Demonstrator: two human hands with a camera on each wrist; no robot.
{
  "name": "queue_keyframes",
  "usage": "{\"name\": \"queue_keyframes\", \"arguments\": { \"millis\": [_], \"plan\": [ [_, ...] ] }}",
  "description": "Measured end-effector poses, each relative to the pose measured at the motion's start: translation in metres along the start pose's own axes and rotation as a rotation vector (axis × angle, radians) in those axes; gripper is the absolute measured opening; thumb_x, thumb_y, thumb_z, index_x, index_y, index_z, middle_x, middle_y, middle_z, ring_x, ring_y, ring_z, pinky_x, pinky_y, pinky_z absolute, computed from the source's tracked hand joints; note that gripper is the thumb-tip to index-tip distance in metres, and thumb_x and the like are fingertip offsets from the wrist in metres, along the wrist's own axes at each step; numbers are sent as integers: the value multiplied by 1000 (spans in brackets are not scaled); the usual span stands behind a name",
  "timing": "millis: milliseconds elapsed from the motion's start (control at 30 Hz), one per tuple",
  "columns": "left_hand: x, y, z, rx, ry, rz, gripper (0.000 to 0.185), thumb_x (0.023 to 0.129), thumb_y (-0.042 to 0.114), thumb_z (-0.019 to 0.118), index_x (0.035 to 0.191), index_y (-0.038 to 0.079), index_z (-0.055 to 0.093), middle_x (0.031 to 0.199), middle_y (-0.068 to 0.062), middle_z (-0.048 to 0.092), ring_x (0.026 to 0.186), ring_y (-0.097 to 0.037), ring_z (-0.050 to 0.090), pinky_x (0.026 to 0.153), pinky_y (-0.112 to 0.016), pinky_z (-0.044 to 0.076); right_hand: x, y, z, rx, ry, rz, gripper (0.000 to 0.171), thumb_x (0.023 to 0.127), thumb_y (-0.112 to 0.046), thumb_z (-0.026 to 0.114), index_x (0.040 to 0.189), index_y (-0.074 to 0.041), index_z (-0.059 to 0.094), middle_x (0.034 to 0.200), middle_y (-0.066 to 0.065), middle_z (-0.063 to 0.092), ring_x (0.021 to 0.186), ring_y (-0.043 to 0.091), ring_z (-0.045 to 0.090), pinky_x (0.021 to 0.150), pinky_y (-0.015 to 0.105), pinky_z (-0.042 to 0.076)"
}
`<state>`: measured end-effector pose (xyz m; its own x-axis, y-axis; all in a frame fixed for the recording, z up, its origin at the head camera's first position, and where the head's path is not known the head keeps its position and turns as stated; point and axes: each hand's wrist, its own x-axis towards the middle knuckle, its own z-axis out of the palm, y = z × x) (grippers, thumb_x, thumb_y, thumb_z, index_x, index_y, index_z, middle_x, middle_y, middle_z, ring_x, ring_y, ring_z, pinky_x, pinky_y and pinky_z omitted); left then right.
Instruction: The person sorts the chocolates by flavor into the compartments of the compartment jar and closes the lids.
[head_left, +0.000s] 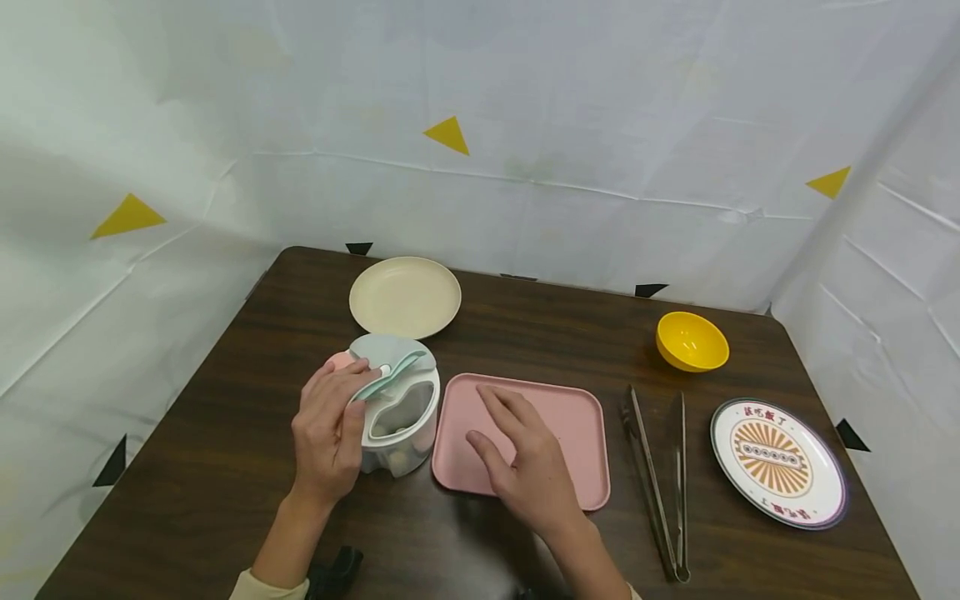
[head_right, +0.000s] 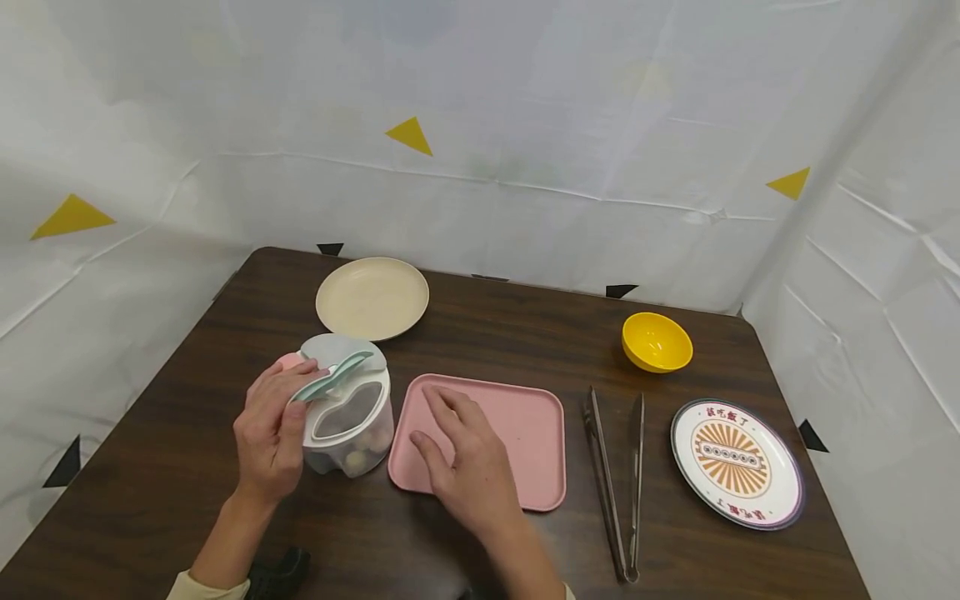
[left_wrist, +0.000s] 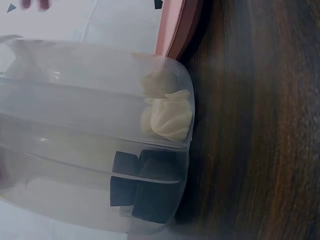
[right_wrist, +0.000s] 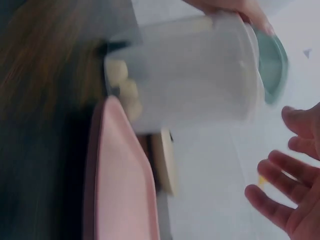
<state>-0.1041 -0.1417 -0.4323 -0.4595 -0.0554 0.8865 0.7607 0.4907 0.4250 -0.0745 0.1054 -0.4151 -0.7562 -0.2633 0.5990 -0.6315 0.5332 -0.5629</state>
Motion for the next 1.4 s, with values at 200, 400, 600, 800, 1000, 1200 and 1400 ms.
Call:
{"name": "queue_keyframes", "arguments": {
  "millis": [200,400,600,800,1000,1200,1400],
  "plan": [
    [-2,-3,-1,-8,-7,12,36,97,26,49,101,1,74,101,-15,72,104,-36,64,104,-56,32,16,-13,16,8,-132,-99,65,90,-20,71,148,-8,43,148,7,45,135,20,44,106,39,38],
    [-4,-7,-2,-30,-15,30,35,95,30,53,100,4,76,102,-16,72,105,-36,64,104,-57,30,29,-20,23,6,-182,-174,78,88,-18,72,154,-8,31,157,9,31,139,19,38,105,36,40],
    [-7,-8,-2,-46,-39,62,38,93,37,57,97,5,77,101,-17,71,105,-37,63,104,-60,28,36,-20,31,7,-205,-208,72,89,-13,71,152,-12,36,157,9,30,136,18,42,94,30,48],
    [-6,-6,-3,-50,-52,80,42,92,42,58,95,5,77,101,-18,71,105,-38,62,104,-61,27,36,-17,32,-9,-191,-228,54,91,-13,68,142,-13,53,151,6,41,127,17,50,88,29,48],
    [-4,-3,-3,-50,-49,69,40,94,37,55,93,3,77,102,-18,71,106,-38,62,105,-58,27,32,-14,31,-38,-146,-237,40,92,-14,67,132,-15,64,146,3,48,119,17,53,92,30,46],
    [-2,3,-4,-64,-38,42,33,91,30,60,91,2,76,101,-19,71,106,-38,62,105,-59,27,32,-11,30,-15,-82,-210,37,90,-16,71,127,-14,68,139,5,55,122,18,55,97,33,46],
    [4,11,-5,-64,-32,36,30,88,25,59,91,1,76,100,-20,71,105,-39,62,104,-61,27,32,-11,31,-29,-66,-194,32,88,-15,74,120,-16,73,134,3,59,119,16,57,85,30,51]
  ]
}}
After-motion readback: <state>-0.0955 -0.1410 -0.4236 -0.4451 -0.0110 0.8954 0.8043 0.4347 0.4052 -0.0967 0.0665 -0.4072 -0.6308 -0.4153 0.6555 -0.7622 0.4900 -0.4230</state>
